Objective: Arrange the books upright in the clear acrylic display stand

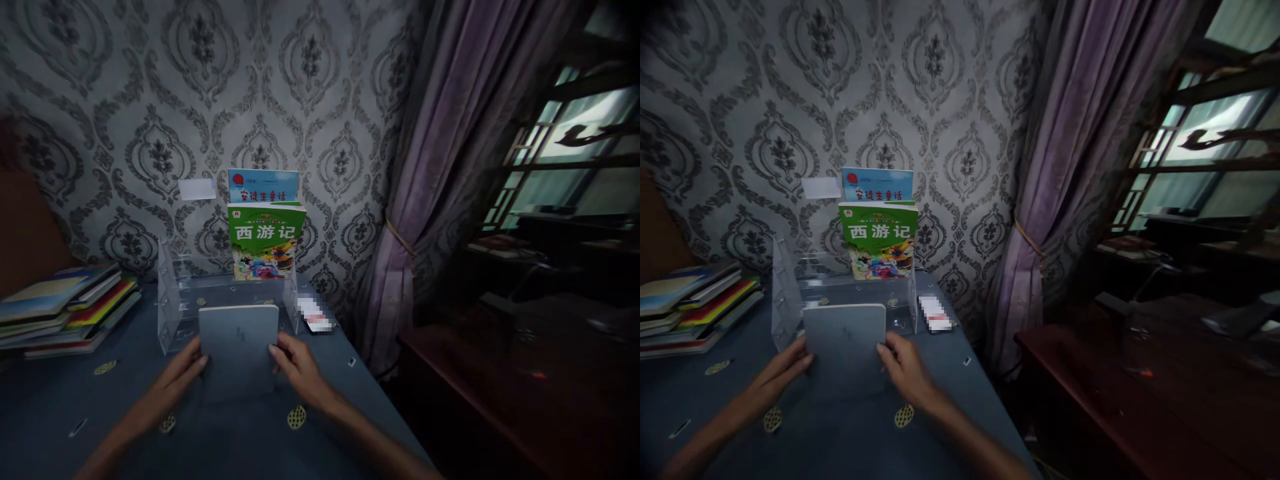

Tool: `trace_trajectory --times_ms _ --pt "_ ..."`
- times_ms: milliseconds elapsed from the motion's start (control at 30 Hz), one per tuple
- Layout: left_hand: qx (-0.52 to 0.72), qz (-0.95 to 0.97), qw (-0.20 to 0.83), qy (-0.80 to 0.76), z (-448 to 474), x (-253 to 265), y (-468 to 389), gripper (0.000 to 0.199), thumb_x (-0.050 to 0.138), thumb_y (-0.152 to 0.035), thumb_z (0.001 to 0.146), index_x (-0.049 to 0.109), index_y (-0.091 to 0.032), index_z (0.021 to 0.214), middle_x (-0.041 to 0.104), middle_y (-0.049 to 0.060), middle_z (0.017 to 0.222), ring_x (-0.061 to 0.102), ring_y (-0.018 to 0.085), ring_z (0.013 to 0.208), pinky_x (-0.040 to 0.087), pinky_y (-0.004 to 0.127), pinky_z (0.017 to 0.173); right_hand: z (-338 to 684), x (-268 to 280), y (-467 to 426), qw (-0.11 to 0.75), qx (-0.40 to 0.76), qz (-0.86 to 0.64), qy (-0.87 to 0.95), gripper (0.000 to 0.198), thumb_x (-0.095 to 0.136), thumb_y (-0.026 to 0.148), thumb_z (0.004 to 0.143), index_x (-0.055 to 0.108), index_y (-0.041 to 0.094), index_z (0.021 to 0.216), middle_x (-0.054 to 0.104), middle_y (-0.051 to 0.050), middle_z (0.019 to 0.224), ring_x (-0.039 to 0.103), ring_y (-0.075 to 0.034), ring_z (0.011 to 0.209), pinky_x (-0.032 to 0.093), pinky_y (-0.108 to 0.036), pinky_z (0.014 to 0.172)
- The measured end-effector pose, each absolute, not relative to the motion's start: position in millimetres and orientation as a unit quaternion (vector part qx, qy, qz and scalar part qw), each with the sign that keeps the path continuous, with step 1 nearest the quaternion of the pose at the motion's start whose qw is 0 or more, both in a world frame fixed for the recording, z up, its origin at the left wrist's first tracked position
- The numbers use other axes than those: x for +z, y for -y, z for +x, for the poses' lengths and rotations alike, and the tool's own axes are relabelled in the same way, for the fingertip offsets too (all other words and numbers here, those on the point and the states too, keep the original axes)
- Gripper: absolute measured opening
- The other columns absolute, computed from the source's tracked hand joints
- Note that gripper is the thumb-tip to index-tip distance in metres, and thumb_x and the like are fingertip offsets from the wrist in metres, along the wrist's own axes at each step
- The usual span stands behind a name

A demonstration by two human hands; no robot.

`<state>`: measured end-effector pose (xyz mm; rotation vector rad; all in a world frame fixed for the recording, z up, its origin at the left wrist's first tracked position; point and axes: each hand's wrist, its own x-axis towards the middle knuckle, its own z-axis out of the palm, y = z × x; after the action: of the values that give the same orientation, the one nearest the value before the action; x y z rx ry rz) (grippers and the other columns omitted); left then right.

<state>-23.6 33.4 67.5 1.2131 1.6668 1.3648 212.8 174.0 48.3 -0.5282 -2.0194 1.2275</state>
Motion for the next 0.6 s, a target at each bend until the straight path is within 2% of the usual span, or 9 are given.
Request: trace_trajectory --times_ms 100,233,300,400,533,600 --pt "0.504 0.532 0.250 -0.633 -18 93 -42 0.050 0.067 -0.062 0.080 0.070 -0.031 0.119 0.073 0.006 0.119 0.054 0.036 0.134 0.048 0.046 0.110 208 64 -189 0.375 0.425 -0.208 0.797 0.037 0.048 0.054 0.096 0.045 0.023 0.076 0.047 0.003 0.069 0.051 -0.016 0.064 0.041 -0.027 0.061" --pt "0.450 0.622 0.191 -0.612 -10 123 -51 0.039 0.050 -0.051 0.096 0.063 -0.025 0.123 0.072 0.005 0.107 0.063 0.028 0.111 0.052 0.038 0.101 203 88 -197 0.426 0.326 -0.232 0.811 0.032 0.047 0.046 0.096 0.041 0.024 0.074 0.046 0.003 0.065 0.047 -0.015 0.062 0.033 -0.027 0.059" --pt "0.436 0.642 0.175 -0.606 -9 131 -53 0.036 0.045 -0.048 0.098 0.062 -0.023 0.119 0.070 0.005 0.101 0.064 0.025 0.100 0.053 0.036 0.095 202 97 -196 0.439 0.300 -0.238 0.812 0.031 0.046 0.044 0.096 0.038 0.024 0.073 0.045 0.004 0.064 0.046 -0.014 0.061 0.031 -0.027 0.058" --pt "0.438 0.654 0.148 -0.599 -12 138 -56 0.030 0.047 -0.046 0.096 0.063 -0.024 0.110 0.068 0.004 0.092 0.062 0.023 0.087 0.055 0.034 0.086 200 106 -196 0.442 0.297 -0.227 0.815 0.030 0.045 0.042 0.095 0.037 0.025 0.073 0.043 0.004 0.064 0.045 -0.014 0.061 0.032 -0.027 0.058" --pt "0.438 0.657 0.148 -0.595 -20 150 -61 0.021 0.051 -0.041 0.087 0.060 -0.023 0.094 0.057 -0.002 0.072 0.052 0.016 0.061 0.051 0.027 0.059 196 118 -198 0.433 0.339 -0.188 0.814 0.029 0.043 0.043 0.097 0.039 0.024 0.075 0.042 0.004 0.069 0.049 -0.014 0.065 0.041 -0.025 0.058" --pt "0.447 0.650 0.164 -0.592 -22 155 -64 0.018 0.053 -0.037 0.082 0.059 -0.022 0.090 0.054 -0.003 0.069 0.051 0.014 0.057 0.049 0.026 0.055 195 124 -200 0.419 0.371 -0.170 0.811 0.030 0.044 0.045 0.097 0.042 0.024 0.076 0.043 0.003 0.071 0.050 -0.014 0.066 0.045 -0.024 0.056"
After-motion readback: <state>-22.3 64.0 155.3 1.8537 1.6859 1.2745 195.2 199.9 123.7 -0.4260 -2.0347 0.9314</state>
